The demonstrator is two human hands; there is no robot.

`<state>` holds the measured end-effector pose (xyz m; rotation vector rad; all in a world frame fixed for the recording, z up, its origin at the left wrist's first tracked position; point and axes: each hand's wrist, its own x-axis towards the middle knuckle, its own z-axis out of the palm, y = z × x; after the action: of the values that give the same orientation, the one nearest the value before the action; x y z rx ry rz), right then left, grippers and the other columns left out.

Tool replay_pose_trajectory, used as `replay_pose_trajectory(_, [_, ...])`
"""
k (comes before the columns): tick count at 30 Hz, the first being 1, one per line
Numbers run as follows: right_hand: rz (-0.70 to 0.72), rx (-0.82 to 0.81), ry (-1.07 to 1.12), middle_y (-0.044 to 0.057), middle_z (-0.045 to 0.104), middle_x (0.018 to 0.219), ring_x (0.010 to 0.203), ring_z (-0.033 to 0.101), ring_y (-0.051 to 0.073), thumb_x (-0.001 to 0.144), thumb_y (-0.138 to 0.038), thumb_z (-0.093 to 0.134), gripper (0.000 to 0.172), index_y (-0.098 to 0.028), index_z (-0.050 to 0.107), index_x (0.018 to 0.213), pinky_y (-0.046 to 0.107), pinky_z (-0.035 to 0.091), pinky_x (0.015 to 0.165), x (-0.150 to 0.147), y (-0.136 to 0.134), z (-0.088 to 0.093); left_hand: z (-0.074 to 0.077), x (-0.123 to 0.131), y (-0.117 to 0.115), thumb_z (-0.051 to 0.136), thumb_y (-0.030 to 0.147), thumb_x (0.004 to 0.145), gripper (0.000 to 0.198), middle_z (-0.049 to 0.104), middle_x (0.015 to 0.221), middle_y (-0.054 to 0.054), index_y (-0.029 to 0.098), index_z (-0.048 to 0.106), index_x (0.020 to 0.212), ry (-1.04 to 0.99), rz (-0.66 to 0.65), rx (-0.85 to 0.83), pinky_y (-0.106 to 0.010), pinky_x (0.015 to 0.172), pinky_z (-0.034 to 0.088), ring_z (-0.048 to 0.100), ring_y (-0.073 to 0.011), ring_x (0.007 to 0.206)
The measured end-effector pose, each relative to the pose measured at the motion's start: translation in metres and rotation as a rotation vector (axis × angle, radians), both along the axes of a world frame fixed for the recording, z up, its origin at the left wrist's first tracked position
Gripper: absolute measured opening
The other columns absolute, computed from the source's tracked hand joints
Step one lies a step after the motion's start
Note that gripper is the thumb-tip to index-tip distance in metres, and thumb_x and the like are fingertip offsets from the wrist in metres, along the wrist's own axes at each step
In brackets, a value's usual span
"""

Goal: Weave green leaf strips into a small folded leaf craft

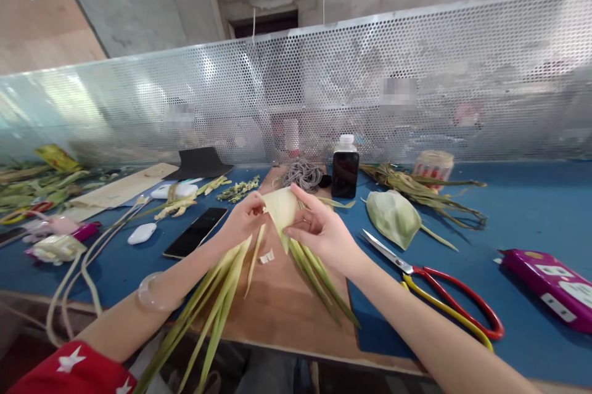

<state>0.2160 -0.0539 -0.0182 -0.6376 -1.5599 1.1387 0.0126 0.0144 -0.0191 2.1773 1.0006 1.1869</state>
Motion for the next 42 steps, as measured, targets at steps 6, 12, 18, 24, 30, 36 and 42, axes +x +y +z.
replay_pose_trajectory(6, [-0.054, 0.011, 0.06, 0.005, 0.065, 0.107, 0.088, 0.062, 0.018, 0.076, -0.028, 0.067, 0.078, -0.029, 0.026, 0.143, 0.034, 0.052, 0.075, 0.003, 0.006, -0.003, -0.006, 0.001, 0.003, 0.067, 0.03, 0.074, 0.02, 0.061, 0.09, -0.004, 0.017, 0.055, 0.083, -0.14, -0.235, -0.23, -0.03, 0.08, 0.044, 0.059, -0.0155, 0.085])
replay_pose_trajectory(12, [-0.076, -0.011, 0.109, 0.006, 0.065, 0.105, 0.087, 0.062, 0.018, 0.075, -0.025, 0.068, 0.082, -0.029, 0.024, 0.144, 0.034, 0.053, 0.073, 0.005, 0.012, -0.005, -0.022, 0.011, 0.005, 0.071, 0.02, 0.068, 0.031, 0.063, 0.084, -0.002, 0.017, 0.044, 0.083, -0.232, -0.312, -0.394, -0.032, 0.077, 0.05, 0.064, -0.0143, 0.078])
replay_pose_trajectory(18, [-0.148, -0.019, 0.045, 0.003, 0.066, 0.087, 0.073, 0.062, 0.016, 0.076, -0.021, 0.064, 0.079, -0.024, 0.025, 0.144, 0.031, 0.053, 0.067, -0.004, 0.013, -0.011, -0.016, 0.015, -0.004, 0.07, 0.026, 0.07, 0.035, 0.063, 0.078, -0.001, 0.018, 0.041, 0.089, -0.25, -0.309, -0.502, -0.032, 0.061, 0.054, 0.065, -0.016, 0.068])
replay_pose_trajectory(24, [-0.416, 0.252, -0.212, 0.005, 0.053, 0.128, 0.089, 0.06, 0.014, 0.077, -0.017, 0.061, 0.061, -0.029, 0.045, 0.134, 0.038, 0.039, 0.101, -0.009, 0.015, -0.021, -0.012, 0.018, -0.013, 0.068, 0.023, 0.071, 0.04, 0.064, 0.083, -0.003, 0.017, 0.044, 0.103, -0.326, -0.356, -0.633, -0.025, 0.053, 0.052, 0.066, -0.0168, 0.068])
replay_pose_trajectory(30, [-0.376, 0.134, -0.127, 0.007, 0.053, 0.123, 0.077, 0.058, 0.011, 0.077, -0.019, 0.059, 0.06, -0.026, 0.043, 0.135, 0.029, 0.051, 0.081, -0.013, 0.019, -0.027, -0.012, 0.022, -0.016, 0.066, 0.016, 0.07, 0.035, 0.066, 0.081, -0.003, 0.017, 0.046, 0.098, -0.338, -0.386, -0.661, -0.024, 0.053, 0.053, 0.066, -0.0152, 0.065])
replay_pose_trajectory(36, [-0.424, 0.142, -0.153, 0.006, 0.056, 0.109, 0.076, 0.055, 0.012, 0.077, -0.018, 0.058, 0.058, -0.026, 0.046, 0.132, 0.029, 0.051, 0.077, -0.014, 0.018, -0.026, -0.01, 0.022, -0.018, 0.066, 0.019, 0.07, 0.034, 0.07, 0.087, -0.007, 0.014, 0.052, 0.1, -0.301, -0.317, -0.708, -0.029, 0.063, 0.056, 0.069, -0.0188, 0.072])
replay_pose_trajectory(42, [-0.459, 0.233, -0.191, 0.006, 0.045, 0.127, 0.081, 0.053, 0.012, 0.079, -0.017, 0.054, 0.053, -0.029, 0.046, 0.13, 0.032, 0.051, 0.081, -0.015, 0.02, -0.037, -0.012, 0.021, -0.017, 0.064, 0.028, 0.075, 0.035, 0.069, 0.098, -0.011, 0.014, 0.053, 0.105, -0.319, -0.303, -0.74, -0.034, 0.064, 0.058, 0.07, -0.0211, 0.074])
